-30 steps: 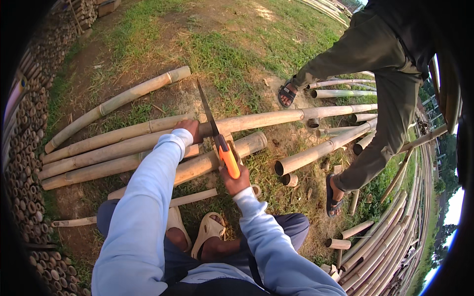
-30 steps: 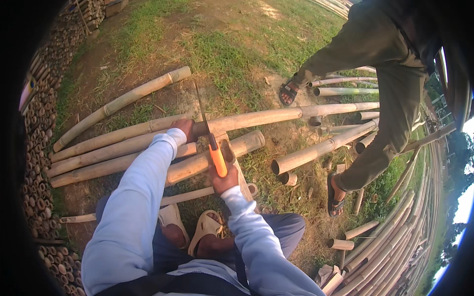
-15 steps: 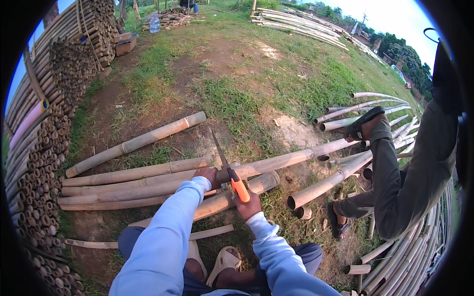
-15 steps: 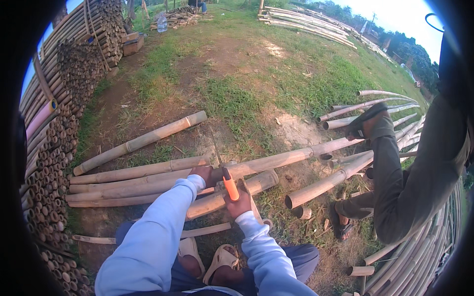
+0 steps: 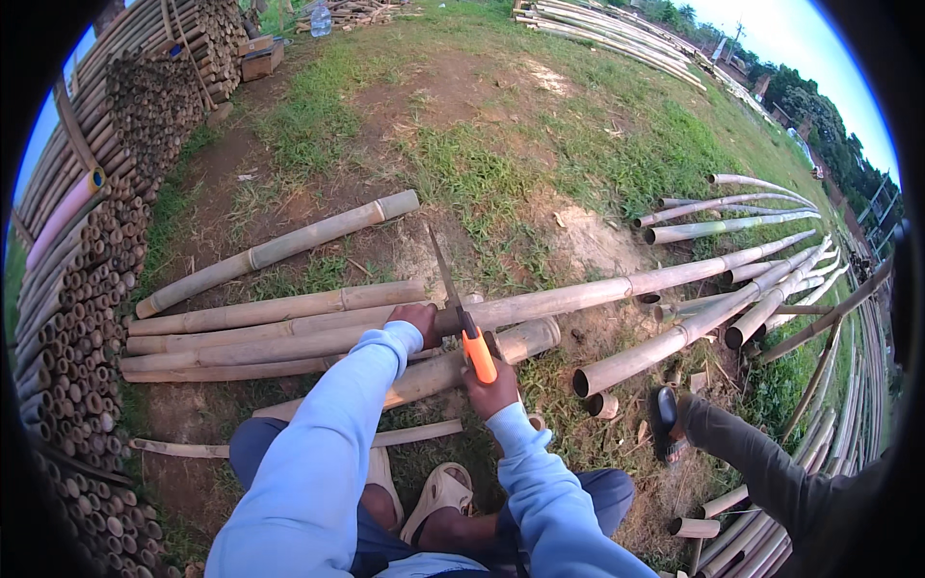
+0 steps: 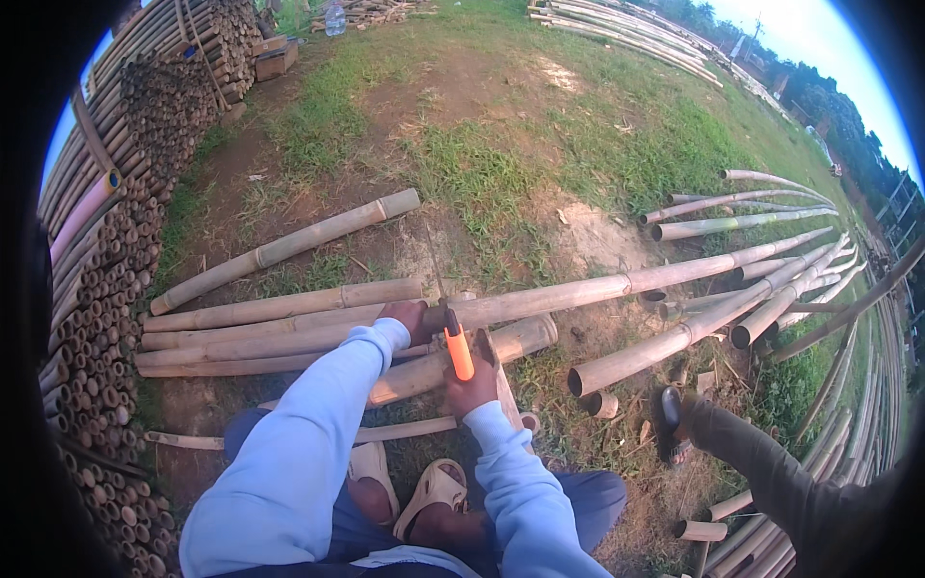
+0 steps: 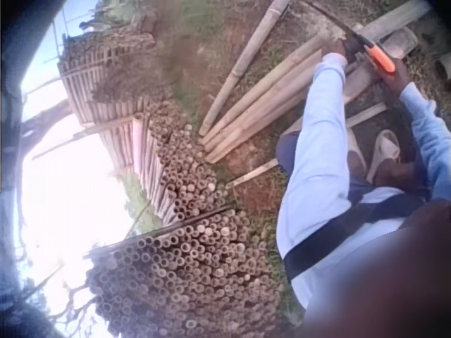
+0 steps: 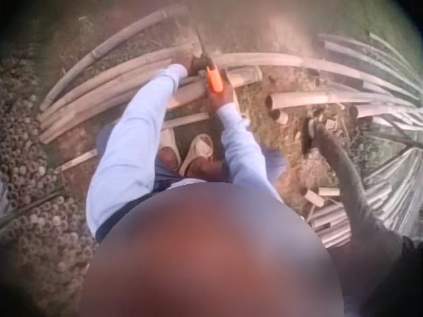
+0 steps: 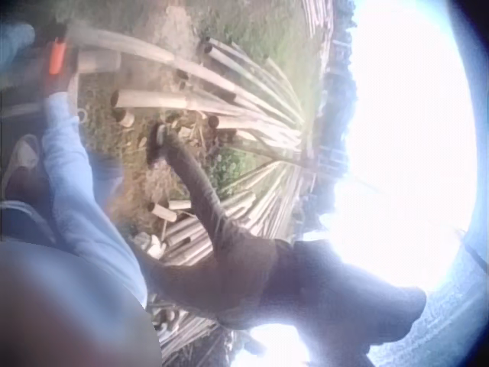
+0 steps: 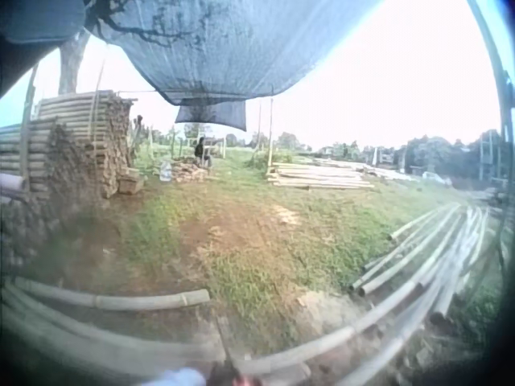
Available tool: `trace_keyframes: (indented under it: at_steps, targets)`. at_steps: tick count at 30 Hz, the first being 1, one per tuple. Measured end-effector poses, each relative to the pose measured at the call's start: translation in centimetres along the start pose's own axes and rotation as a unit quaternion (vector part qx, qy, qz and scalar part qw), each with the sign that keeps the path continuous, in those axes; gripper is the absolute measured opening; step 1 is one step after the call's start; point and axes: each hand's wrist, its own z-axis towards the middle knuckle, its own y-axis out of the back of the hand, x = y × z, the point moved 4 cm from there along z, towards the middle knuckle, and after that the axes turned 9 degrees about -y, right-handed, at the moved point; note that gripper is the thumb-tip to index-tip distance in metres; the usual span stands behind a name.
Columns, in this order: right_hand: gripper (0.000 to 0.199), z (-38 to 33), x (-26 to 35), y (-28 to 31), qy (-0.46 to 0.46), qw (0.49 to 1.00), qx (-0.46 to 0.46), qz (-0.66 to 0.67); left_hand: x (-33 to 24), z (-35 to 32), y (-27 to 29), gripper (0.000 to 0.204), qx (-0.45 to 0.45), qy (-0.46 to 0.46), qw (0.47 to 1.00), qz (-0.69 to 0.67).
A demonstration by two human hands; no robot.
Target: The person sits on the ground and uses a hand saw to cut bamboo poles into shorter sections. They position each pole, saw through it, then set the cut piece aside and repeat the process with additional poles.
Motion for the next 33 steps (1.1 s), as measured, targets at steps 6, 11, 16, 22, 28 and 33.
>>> trace_keyframes:
  at_steps: [6,11,16,22,28,33]
  targets:
    - [0.027,-19.1,-3.7,7.5,-0.090,0.995,-0.013,0.039,-0.9,0.8,-1.5,0.046,-0.005,-0.006,1.000,-0.005]
    - [0.028,-15.2,-2.6,6.4,-0.046,0.999,0.009,-0.003,0.5,-0.4,-0.4,0.044,-0.007,0.025,1.000,0.013]
    - [0.010,-0.9,-1.2,0.4,0.016,0.999,-0.004,0.030,-0.7,0.8,-0.8,0.041,-0.011,-0.011,1.000,-0.003]
    - [0.014,-16.4,-2.9,5.1,-0.117,0.987,0.027,0.110,0.7,-0.9,-1.6,0.032,-0.009,-0.024,1.000,-0.011]
    - [0.020,-8.9,-2.0,4.0,-0.123,0.985,0.077,0.089,0.5,-0.4,-2.0,0.031,-0.004,-0.030,0.999,-0.012]
    - [0.020,-1.1,-2.4,0.8,-0.024,0.998,0.010,0.053,-0.2,0.3,-0.7,0.036,-0.019,-0.022,0.999,-0.024]
